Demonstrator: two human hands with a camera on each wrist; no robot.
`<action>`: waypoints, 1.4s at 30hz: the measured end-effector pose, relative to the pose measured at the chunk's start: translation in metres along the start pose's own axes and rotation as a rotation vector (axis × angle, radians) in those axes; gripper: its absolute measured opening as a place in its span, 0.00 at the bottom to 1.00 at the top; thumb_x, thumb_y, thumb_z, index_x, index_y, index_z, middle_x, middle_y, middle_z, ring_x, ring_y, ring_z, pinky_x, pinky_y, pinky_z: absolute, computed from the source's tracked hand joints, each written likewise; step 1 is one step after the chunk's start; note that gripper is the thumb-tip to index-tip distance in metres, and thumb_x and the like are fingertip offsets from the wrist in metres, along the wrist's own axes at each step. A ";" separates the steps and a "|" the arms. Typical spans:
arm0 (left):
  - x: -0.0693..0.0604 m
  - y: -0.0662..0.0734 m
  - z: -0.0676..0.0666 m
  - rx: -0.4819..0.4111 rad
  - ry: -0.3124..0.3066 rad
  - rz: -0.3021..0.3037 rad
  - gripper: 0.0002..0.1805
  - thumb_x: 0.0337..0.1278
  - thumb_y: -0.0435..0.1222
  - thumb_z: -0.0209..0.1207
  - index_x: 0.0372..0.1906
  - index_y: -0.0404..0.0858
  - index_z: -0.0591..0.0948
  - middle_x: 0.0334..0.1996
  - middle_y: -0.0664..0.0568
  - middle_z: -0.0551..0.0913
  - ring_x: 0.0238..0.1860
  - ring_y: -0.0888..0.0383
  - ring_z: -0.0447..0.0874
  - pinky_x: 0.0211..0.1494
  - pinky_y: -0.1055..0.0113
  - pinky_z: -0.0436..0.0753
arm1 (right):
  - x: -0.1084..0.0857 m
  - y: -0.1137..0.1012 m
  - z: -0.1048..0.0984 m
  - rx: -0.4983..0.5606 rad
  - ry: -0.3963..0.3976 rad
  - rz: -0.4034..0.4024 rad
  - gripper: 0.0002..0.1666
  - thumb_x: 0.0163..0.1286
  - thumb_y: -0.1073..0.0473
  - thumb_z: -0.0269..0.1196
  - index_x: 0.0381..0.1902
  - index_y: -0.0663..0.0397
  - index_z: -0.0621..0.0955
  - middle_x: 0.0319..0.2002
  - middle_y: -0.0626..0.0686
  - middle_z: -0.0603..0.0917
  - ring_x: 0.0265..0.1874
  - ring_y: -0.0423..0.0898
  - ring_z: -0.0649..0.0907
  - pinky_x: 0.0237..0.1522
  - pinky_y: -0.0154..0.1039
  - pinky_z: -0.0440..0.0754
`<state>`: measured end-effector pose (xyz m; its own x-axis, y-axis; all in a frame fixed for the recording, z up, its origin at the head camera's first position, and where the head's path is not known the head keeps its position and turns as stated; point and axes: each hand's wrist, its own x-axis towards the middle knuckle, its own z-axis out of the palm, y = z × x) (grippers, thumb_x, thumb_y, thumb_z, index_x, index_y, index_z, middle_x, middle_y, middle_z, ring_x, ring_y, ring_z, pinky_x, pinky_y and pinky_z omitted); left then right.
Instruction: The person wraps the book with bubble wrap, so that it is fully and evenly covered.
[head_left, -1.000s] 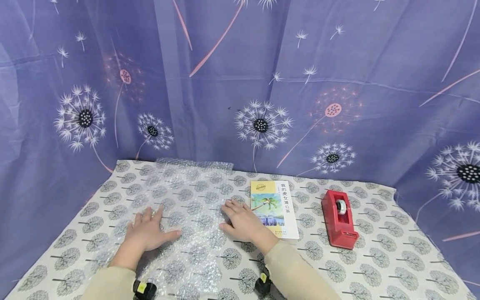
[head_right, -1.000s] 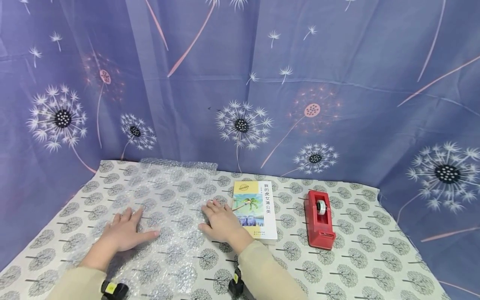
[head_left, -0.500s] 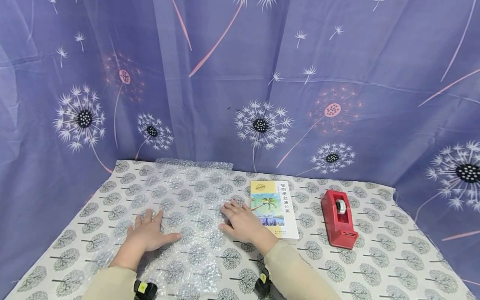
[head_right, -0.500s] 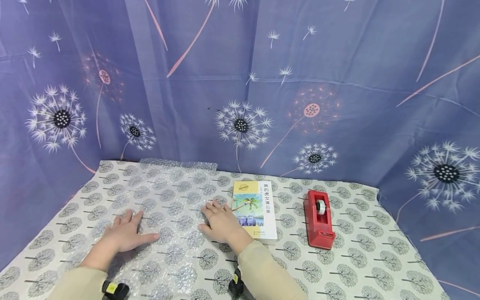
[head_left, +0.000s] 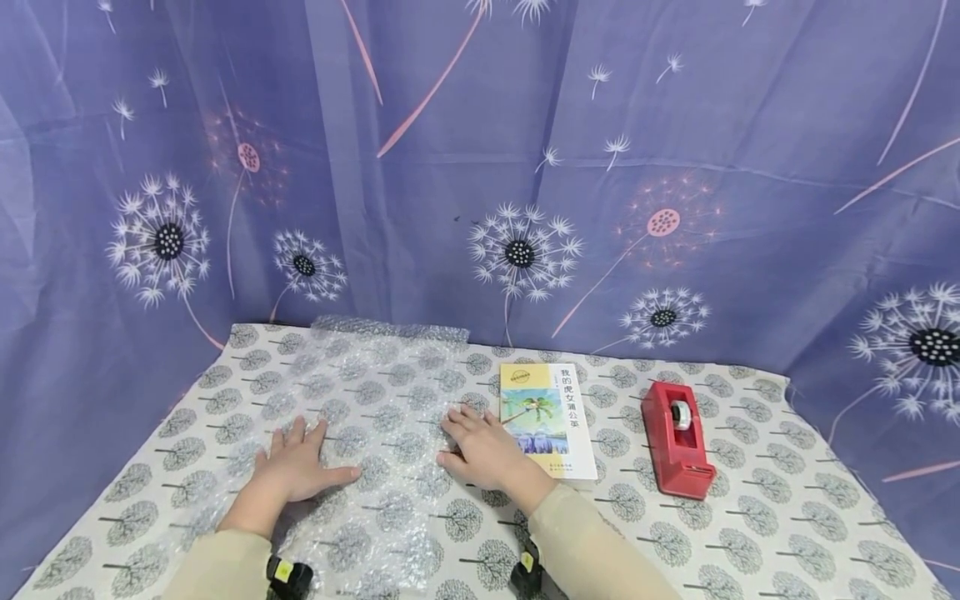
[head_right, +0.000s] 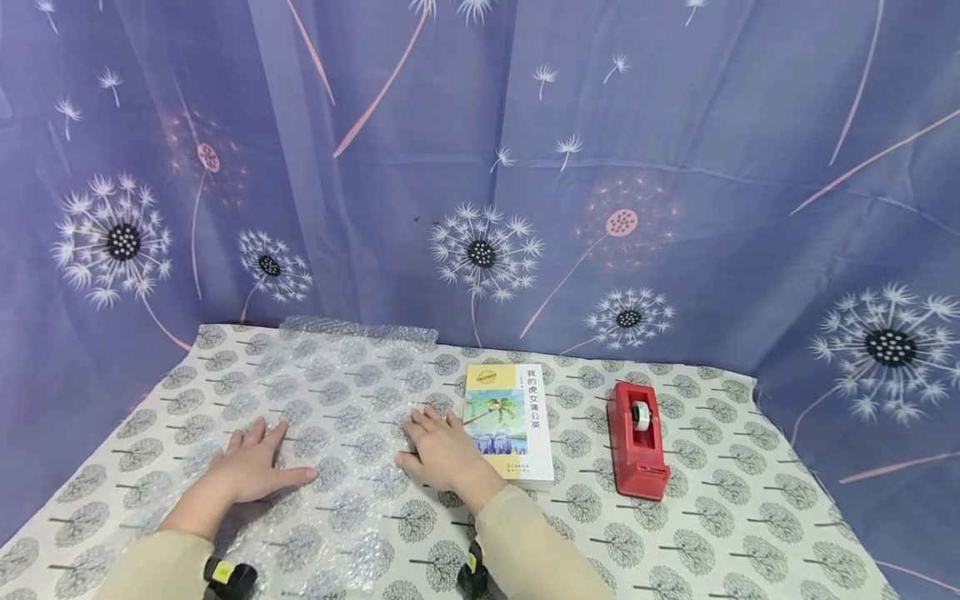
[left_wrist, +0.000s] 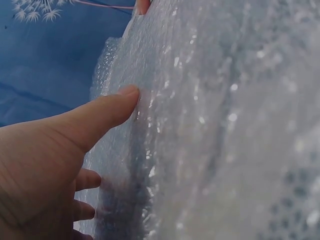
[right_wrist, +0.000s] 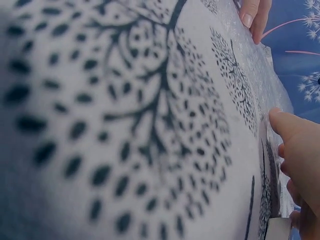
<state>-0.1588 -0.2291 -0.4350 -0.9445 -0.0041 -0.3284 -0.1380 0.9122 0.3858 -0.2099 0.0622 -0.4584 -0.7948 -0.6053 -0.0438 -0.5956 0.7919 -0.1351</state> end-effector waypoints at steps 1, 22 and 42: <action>0.000 -0.001 0.001 -0.002 -0.002 0.000 0.66 0.39 0.72 0.56 0.73 0.30 0.49 0.70 0.23 0.36 0.66 0.19 0.28 0.61 0.24 0.31 | -0.001 0.000 0.000 0.000 0.003 -0.002 0.38 0.71 0.33 0.43 0.71 0.48 0.63 0.73 0.51 0.60 0.74 0.50 0.56 0.73 0.56 0.53; 0.007 -0.010 -0.002 0.003 0.041 0.074 0.64 0.38 0.69 0.60 0.72 0.31 0.52 0.70 0.24 0.38 0.66 0.19 0.32 0.61 0.23 0.35 | -0.005 -0.004 0.002 -0.021 0.003 -0.026 0.38 0.71 0.33 0.43 0.70 0.49 0.64 0.73 0.51 0.61 0.74 0.51 0.56 0.73 0.57 0.54; 0.016 -0.014 -0.008 -0.009 0.065 0.135 0.64 0.35 0.67 0.63 0.72 0.32 0.54 0.70 0.24 0.40 0.67 0.20 0.32 0.63 0.25 0.35 | -0.010 -0.006 -0.002 -0.006 0.007 -0.015 0.39 0.70 0.33 0.44 0.70 0.49 0.65 0.72 0.51 0.61 0.73 0.51 0.57 0.72 0.57 0.55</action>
<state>-0.1747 -0.2453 -0.4388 -0.9719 0.0917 -0.2170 -0.0110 0.9024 0.4307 -0.1984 0.0633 -0.4554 -0.7865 -0.6166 -0.0346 -0.6082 0.7832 -0.1295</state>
